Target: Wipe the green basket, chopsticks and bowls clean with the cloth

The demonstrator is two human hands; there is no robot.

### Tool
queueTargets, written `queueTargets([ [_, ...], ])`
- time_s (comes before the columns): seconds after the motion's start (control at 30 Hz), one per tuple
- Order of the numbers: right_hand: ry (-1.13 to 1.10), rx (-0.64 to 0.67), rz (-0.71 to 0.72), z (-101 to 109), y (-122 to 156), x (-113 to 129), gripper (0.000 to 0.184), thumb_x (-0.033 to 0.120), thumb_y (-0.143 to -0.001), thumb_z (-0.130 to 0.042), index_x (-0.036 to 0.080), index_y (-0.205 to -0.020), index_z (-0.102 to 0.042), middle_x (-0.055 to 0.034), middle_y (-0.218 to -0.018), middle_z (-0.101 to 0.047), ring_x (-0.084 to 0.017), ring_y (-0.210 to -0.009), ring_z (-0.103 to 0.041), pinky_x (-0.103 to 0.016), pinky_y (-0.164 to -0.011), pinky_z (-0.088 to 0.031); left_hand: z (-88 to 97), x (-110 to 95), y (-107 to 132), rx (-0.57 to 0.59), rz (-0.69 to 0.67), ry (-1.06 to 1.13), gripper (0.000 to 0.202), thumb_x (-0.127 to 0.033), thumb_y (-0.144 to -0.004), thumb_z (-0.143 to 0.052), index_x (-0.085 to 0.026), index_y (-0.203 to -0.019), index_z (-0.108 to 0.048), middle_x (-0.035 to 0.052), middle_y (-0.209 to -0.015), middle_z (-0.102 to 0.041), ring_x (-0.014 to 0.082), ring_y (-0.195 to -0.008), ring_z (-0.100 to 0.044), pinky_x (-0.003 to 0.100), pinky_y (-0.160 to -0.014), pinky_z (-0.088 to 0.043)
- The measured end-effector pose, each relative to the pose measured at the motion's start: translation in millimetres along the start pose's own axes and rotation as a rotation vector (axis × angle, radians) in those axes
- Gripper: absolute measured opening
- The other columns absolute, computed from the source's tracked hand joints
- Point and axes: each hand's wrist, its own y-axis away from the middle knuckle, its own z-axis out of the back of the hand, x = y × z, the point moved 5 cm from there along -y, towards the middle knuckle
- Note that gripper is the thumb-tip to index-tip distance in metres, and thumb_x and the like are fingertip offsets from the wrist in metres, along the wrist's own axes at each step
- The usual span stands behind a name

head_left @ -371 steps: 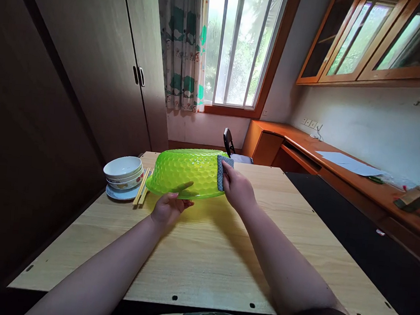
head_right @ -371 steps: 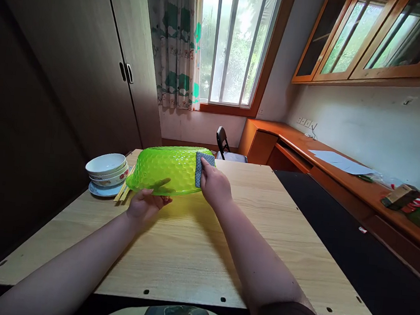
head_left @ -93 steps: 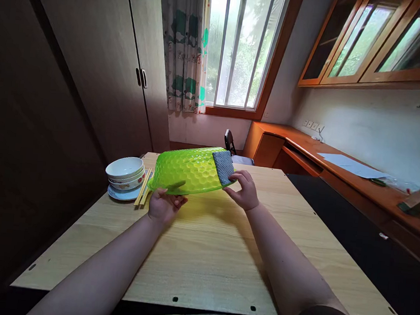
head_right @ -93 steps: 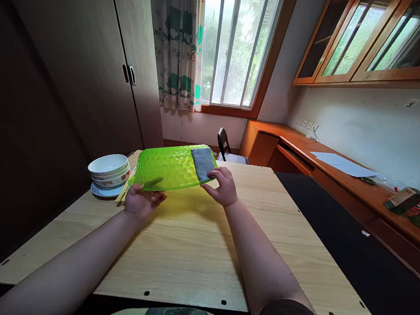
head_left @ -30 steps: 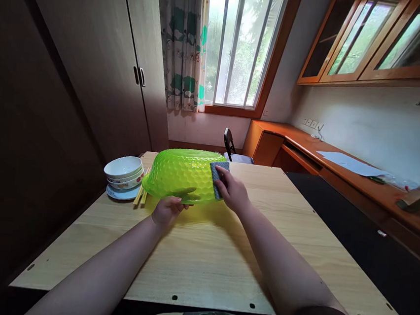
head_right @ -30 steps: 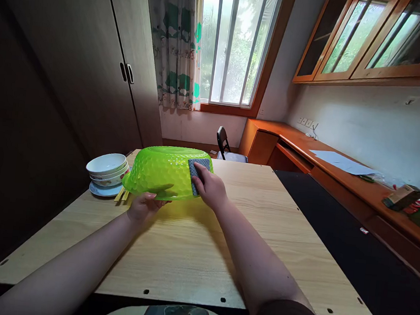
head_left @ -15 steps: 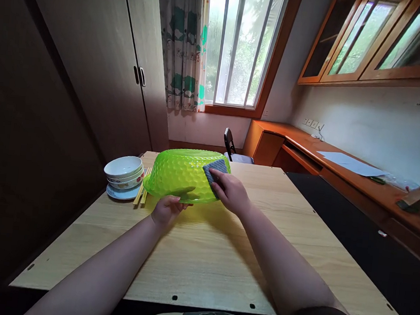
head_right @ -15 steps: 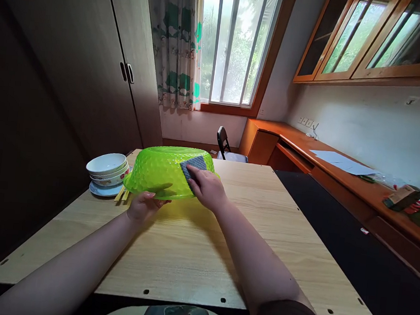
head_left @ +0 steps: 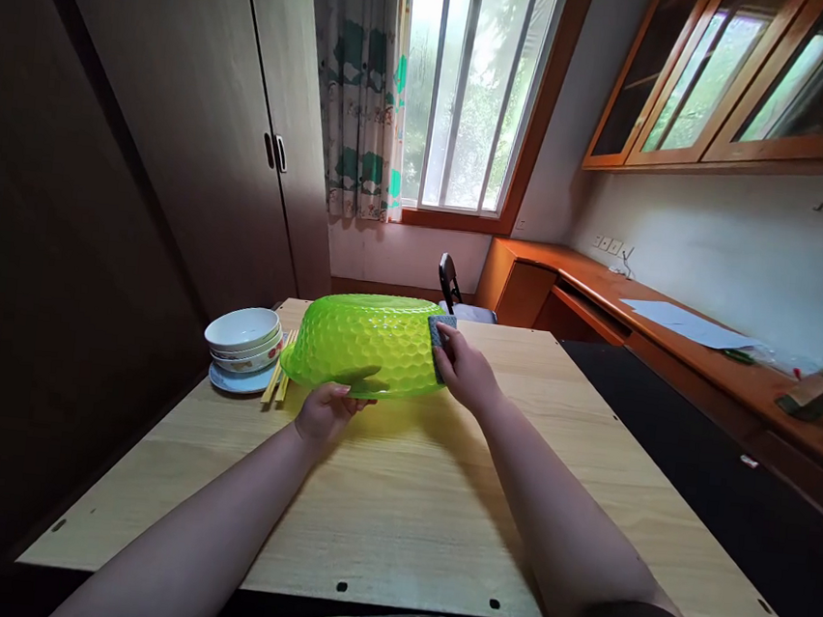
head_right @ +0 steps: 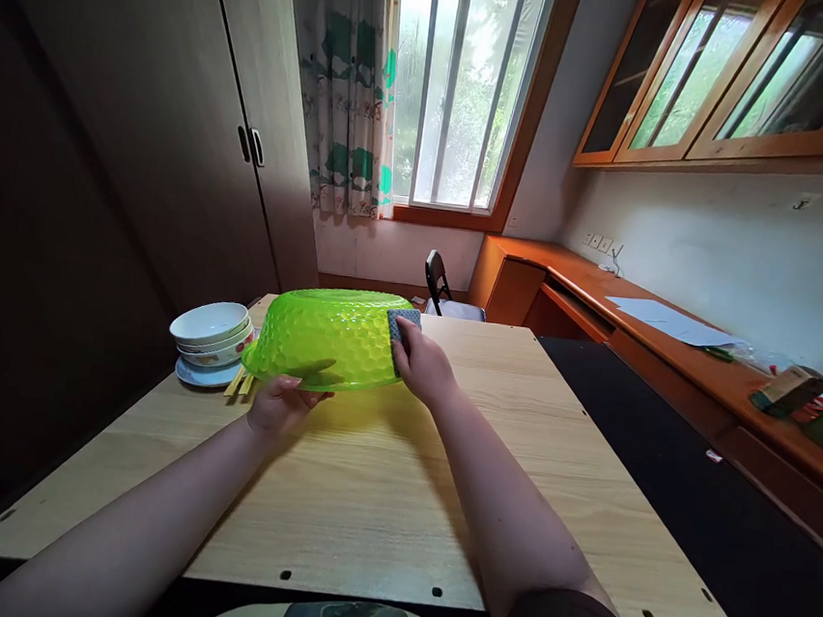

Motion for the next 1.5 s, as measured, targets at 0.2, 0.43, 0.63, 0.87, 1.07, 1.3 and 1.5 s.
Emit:
queueTargets([
  [0.2, -0.036, 0.03, 0.06, -0.9, 2.3, 4.8, 0.041, 0.038, -0.092, -0.044, 0.022, -0.13, -0.049, -0.0041, -0.079, -0.066, -0.019, -0.069, -0.059, -0.029, -0.062, -0.043, -2.6, -1.6, 2.0, 0.007, 0.0, 0.018, 0.025, -0.019, -0.06, -0.056, -0.012, -0.078, -0.072, 0.009, -0.067, -0.071, 0.0219, -0.066, -0.066, 0.036, -0.067, -0.051],
  [0.43, -0.101, -0.033, -0.138, -3.9, -3.6, -25.9, 0.043, 0.04, -0.092, -0.041, 0.021, -0.13, -0.048, -0.0006, -0.069, -0.06, -0.019, -0.061, -0.057, -0.027, -0.055, -0.04, -2.3, 0.2, 1.7, 0.005, 0.015, 0.055, 0.039, -0.017, -0.061, -0.055, -0.014, -0.095, -0.073, 0.0092, -0.086, -0.075, 0.0213, -0.069, -0.067, 0.035, -0.067, -0.052],
  [0.63, -0.066, -0.006, -0.08, -0.6, -2.9, -11.8, 0.047, 0.04, -0.092, -0.042, 0.02, -0.134, -0.045, -0.0045, -0.075, -0.065, -0.021, -0.065, -0.058, -0.03, -0.061, -0.043, 0.4, -2.9, 1.0, -0.015, -0.008, 0.08, 0.041, -0.017, -0.06, -0.056, -0.017, -0.097, -0.072, 0.0081, -0.093, -0.075, 0.0197, -0.065, -0.067, 0.035, -0.066, -0.053],
  [0.87, -0.051, -0.011, 0.073, 3.7, 1.0, 9.1, 0.049, 0.045, -0.091, -0.044, 0.021, -0.134, -0.046, -0.0049, -0.079, -0.063, -0.022, -0.073, -0.057, -0.034, -0.07, -0.044, -1.2, -8.1, 1.2, -0.01, 0.025, 0.109, 0.042, -0.021, -0.061, -0.055, -0.011, -0.099, -0.072, 0.0047, -0.06, -0.069, 0.0148, -0.052, -0.06, 0.035, -0.069, -0.054],
  [1.07, -0.099, -0.313, 0.181, 12.1, 14.0, -18.3, 0.044, 0.054, -0.086, -0.046, 0.019, -0.11, -0.055, -0.008, -0.086, -0.058, -0.024, -0.082, -0.055, -0.04, -0.077, -0.045, 1.5, -12.8, 3.0, -0.082, 0.033, 0.186, 0.045, -0.024, -0.061, -0.055, -0.014, -0.102, -0.071, 0.004, -0.07, -0.073, 0.0109, -0.047, -0.054, 0.035, -0.069, -0.055],
  [1.3, -0.007, -0.374, 0.237, 9.7, 16.0, -27.9, 0.029, 0.051, -0.081, -0.059, 0.023, -0.087, -0.054, -0.0074, -0.089, -0.061, -0.025, -0.089, -0.056, -0.043, -0.084, -0.042, 7.2, -12.8, 0.0, -0.08, 0.046, 0.253, 0.042, -0.029, -0.064, -0.055, -0.015, -0.1, -0.071, 0.0053, -0.068, -0.07, 0.0123, -0.049, -0.053, 0.036, -0.067, -0.054],
  [1.5, -0.011, -0.304, 0.267, 7.1, 13.4, -21.9, 0.03, 0.052, -0.085, -0.056, 0.022, -0.088, -0.056, -0.0083, -0.089, -0.06, -0.024, -0.087, -0.056, -0.039, -0.079, -0.045, 1.6, -17.7, -3.7, -0.06, 0.023, 0.273, 0.044, -0.043, -0.072, -0.056, -0.017, -0.105, -0.068, 0.0039, -0.071, -0.068, 0.0121, -0.051, -0.052, 0.034, -0.064, -0.052],
])
